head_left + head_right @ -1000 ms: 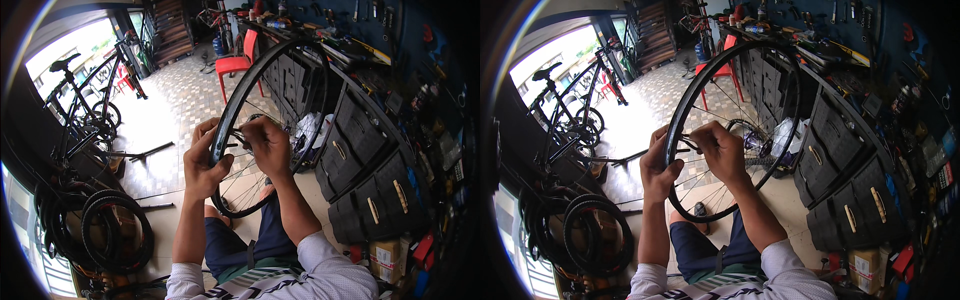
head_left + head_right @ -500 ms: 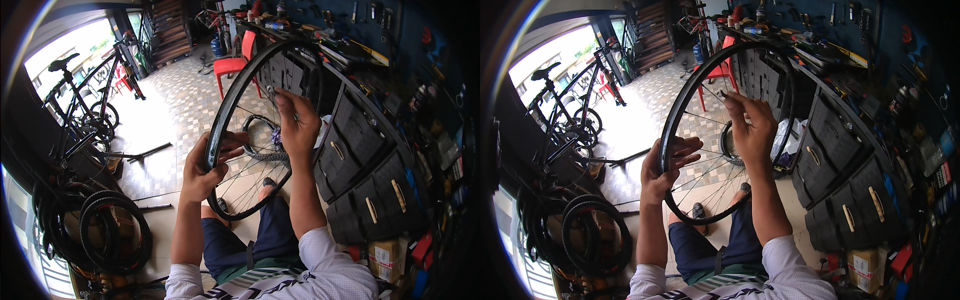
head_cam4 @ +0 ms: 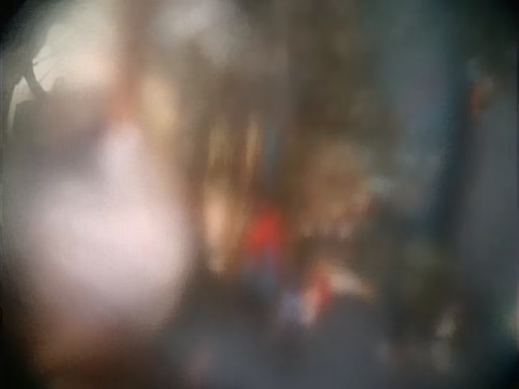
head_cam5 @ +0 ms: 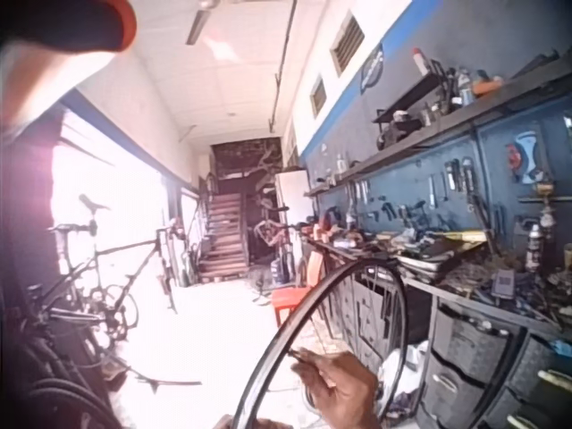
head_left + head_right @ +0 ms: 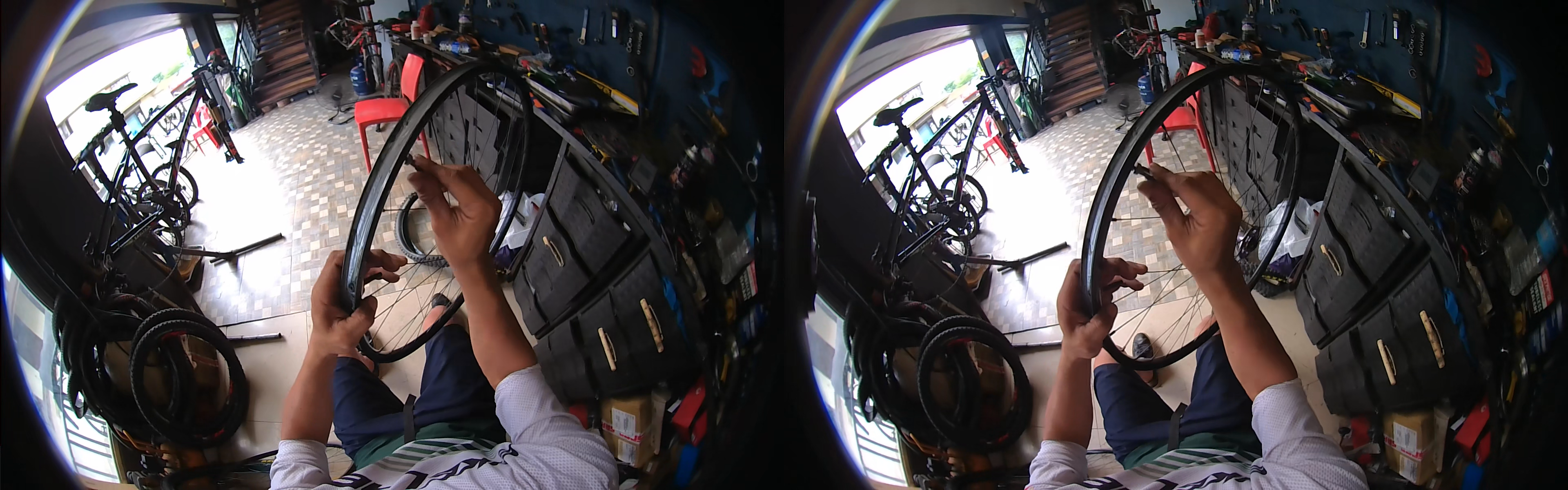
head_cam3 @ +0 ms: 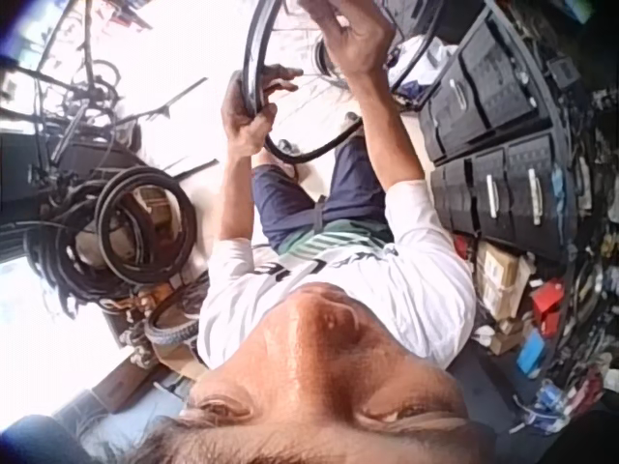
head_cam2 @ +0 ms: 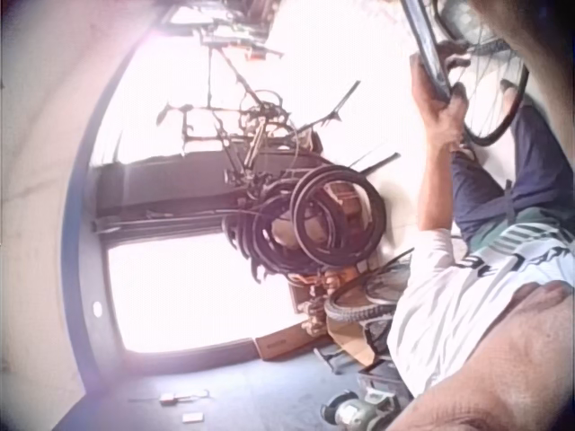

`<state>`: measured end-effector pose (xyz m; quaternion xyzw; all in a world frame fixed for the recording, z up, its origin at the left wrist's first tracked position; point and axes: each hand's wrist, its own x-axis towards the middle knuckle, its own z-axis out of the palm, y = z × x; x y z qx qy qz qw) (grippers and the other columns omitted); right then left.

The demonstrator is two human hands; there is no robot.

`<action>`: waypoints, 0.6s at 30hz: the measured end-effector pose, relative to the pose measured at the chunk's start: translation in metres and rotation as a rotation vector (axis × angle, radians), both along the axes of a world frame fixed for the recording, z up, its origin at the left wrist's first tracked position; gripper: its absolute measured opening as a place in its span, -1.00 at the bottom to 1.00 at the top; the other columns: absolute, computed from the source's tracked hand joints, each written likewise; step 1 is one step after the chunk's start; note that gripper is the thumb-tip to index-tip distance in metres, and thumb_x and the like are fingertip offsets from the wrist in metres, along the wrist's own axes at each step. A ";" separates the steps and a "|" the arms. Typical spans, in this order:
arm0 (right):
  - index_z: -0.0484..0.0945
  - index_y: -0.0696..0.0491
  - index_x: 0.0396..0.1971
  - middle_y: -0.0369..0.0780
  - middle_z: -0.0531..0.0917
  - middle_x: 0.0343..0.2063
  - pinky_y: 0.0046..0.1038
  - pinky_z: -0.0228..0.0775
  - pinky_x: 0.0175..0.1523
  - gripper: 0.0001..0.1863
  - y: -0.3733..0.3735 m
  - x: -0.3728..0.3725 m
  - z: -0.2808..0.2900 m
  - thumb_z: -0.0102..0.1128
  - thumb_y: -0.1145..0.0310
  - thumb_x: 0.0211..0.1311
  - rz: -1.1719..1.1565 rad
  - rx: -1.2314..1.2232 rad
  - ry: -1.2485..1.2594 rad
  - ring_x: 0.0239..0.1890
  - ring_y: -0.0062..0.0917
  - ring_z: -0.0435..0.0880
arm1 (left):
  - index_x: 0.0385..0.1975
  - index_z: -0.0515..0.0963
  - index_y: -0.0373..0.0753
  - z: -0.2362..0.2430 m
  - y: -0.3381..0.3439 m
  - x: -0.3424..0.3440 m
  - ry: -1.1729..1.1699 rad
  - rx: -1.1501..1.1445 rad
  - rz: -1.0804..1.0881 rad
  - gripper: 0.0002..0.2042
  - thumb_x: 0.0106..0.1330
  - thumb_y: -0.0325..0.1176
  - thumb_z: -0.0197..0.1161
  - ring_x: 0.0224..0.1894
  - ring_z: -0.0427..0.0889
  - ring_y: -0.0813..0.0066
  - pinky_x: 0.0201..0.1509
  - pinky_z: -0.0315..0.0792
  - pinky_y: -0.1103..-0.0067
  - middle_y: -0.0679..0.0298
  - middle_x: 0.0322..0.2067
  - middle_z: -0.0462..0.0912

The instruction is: The person sits on the floor and applies black tape to the rim of a bicycle wheel. They wrap the tape around the rim, pressing it into place and rotating the wheel to continue the process.

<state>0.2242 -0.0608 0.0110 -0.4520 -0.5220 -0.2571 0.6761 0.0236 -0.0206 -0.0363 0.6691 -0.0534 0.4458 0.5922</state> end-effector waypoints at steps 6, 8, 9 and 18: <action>0.78 0.06 -0.10 -0.25 0.70 -0.43 -0.47 0.46 -0.31 -0.72 -0.008 0.005 -0.017 0.51 0.37 0.18 0.275 -0.247 0.008 -0.39 -0.51 0.68 | 0.27 0.23 -0.39 -0.048 0.007 0.011 -0.075 -0.067 0.001 -0.37 0.13 -0.55 0.19 0.27 0.55 -0.03 0.30 0.47 0.15 -0.15 0.17 0.51; 0.77 0.02 -0.06 -0.23 0.69 -0.38 -0.45 0.52 -0.22 -0.71 -0.011 0.003 -0.031 0.49 0.37 0.21 0.332 -0.322 0.031 -0.30 -0.46 0.71 | 0.39 0.15 -0.39 -0.031 0.011 0.012 0.017 -0.106 0.142 -0.23 0.10 -0.49 0.26 0.32 0.52 -0.02 0.31 0.45 0.20 -0.10 0.26 0.46; 0.76 0.01 -0.04 -0.22 0.70 -0.34 -0.44 0.54 -0.19 -0.70 -0.012 -0.001 -0.034 0.48 0.38 0.21 0.332 -0.293 0.009 -0.27 -0.43 0.72 | 0.44 0.15 -0.40 -0.020 0.015 0.014 0.044 -0.102 0.158 -0.18 0.07 -0.48 0.26 0.34 0.50 0.03 0.32 0.44 0.23 -0.07 0.27 0.46; 0.51 0.12 -0.02 -0.23 0.75 -0.45 -0.57 0.50 -0.27 -0.81 -0.001 -0.034 -0.050 0.23 0.43 0.47 0.427 -0.120 0.405 -0.36 -0.64 0.74 | 0.19 0.50 -0.49 0.025 0.014 0.021 0.176 0.004 0.126 -0.41 0.02 -0.65 0.19 0.15 0.59 0.37 0.31 0.41 0.44 0.11 0.04 0.64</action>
